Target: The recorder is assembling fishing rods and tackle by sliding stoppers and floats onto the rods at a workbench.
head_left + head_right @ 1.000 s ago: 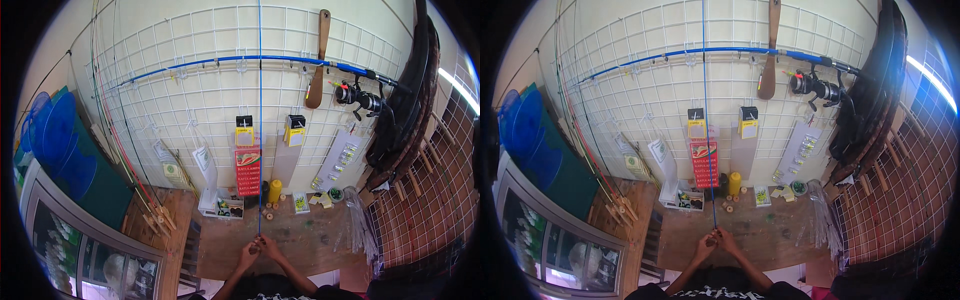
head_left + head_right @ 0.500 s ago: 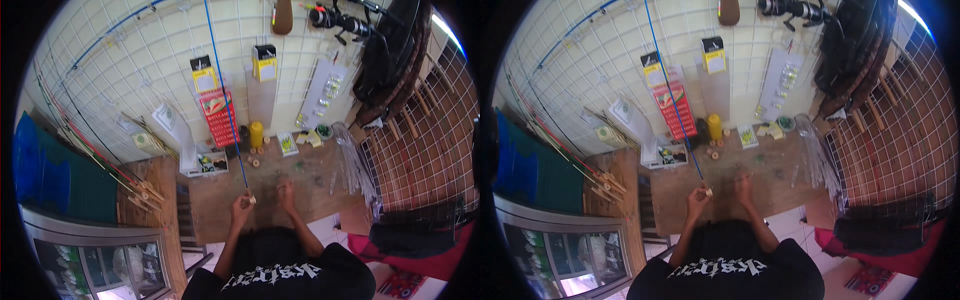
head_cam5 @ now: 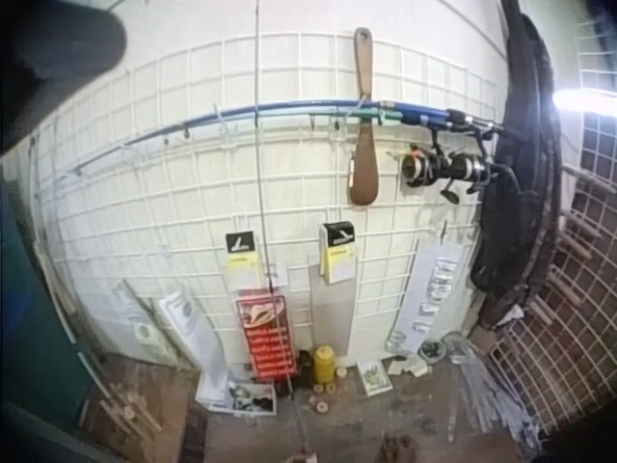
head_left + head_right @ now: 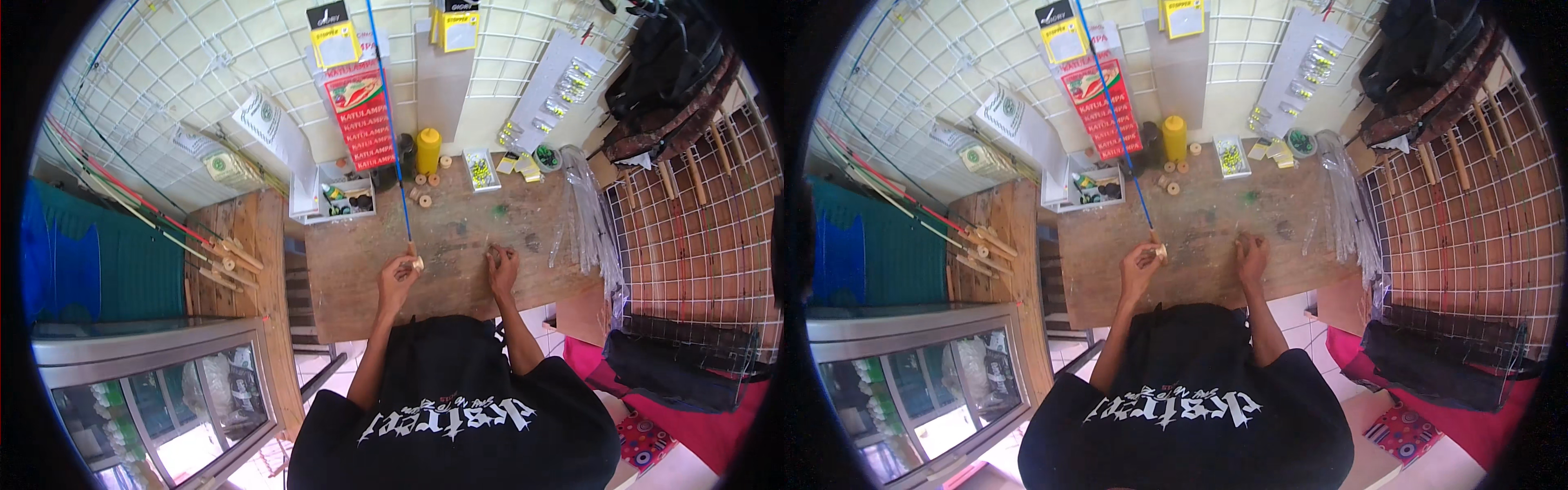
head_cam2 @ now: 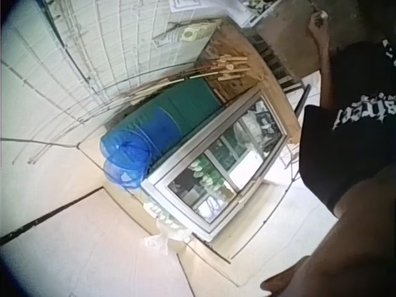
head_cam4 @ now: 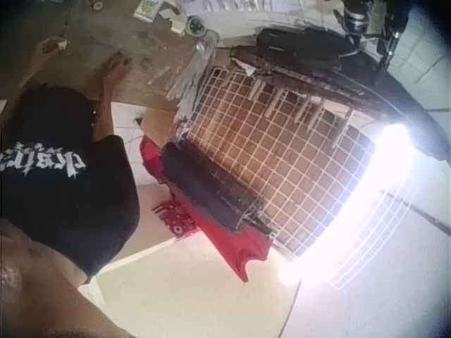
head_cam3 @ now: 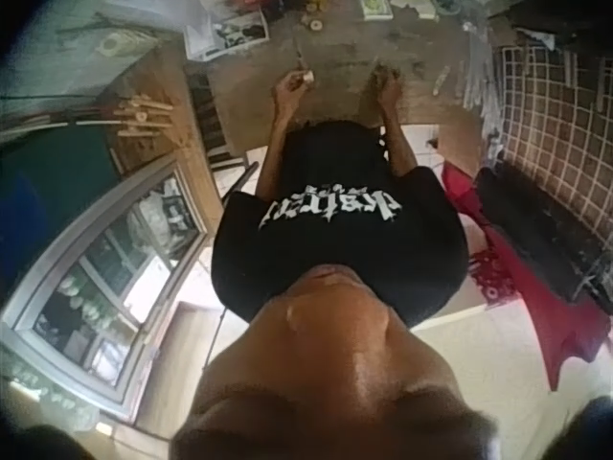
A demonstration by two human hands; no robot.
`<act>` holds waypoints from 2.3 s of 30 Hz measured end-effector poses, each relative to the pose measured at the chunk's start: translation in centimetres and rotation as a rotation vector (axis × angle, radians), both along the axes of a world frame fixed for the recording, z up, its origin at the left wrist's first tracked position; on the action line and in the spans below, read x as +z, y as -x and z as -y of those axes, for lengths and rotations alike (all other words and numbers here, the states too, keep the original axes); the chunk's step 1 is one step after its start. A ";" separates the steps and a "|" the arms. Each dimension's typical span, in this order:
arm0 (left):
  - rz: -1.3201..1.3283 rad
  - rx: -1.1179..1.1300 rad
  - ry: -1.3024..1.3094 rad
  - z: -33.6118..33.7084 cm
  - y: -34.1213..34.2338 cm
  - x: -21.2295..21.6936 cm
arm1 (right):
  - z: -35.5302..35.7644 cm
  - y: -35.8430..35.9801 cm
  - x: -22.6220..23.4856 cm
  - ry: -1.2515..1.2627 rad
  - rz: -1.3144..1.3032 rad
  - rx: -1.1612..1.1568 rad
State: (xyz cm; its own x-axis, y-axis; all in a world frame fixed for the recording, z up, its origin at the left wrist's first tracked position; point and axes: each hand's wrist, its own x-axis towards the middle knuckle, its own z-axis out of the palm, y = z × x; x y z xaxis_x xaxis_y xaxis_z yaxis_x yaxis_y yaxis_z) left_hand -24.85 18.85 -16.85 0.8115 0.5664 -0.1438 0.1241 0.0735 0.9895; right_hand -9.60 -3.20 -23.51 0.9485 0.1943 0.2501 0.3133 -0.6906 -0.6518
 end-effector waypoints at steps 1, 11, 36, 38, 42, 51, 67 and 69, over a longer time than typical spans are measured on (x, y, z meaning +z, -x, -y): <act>-0.011 0.005 0.008 0.1 -0.1 -0.3 | 0.0 -0.1 -0.4 0.008 -0.011 0.005; 0.039 -0.023 0.045 -0.2 -0.2 -0.2 | -3.1 -0.5 -1.1 -0.356 -0.399 0.128; 0.018 -0.005 0.185 -0.7 0.2 -0.9 | -7.6 2.9 7.7 -0.782 -1.129 0.431; 0.014 -0.008 0.184 -0.7 0.3 -0.9 | -8.1 3.3 6.4 -0.807 -1.050 0.447; 0.015 -0.016 0.152 -0.6 0.1 -0.1 | -8.5 3.5 4.5 -0.536 -0.808 0.546; 0.000 0.037 0.165 -0.6 0.2 0.6 | -10.5 5.1 6.3 -0.398 -0.437 0.679; 0.006 -0.003 0.172 -1.0 0.2 -0.1 | -11.1 4.1 4.3 -0.437 -0.637 0.795; -0.004 -0.007 0.147 -1.1 0.1 0.1 | -11.2 4.1 4.0 -0.507 -0.673 0.837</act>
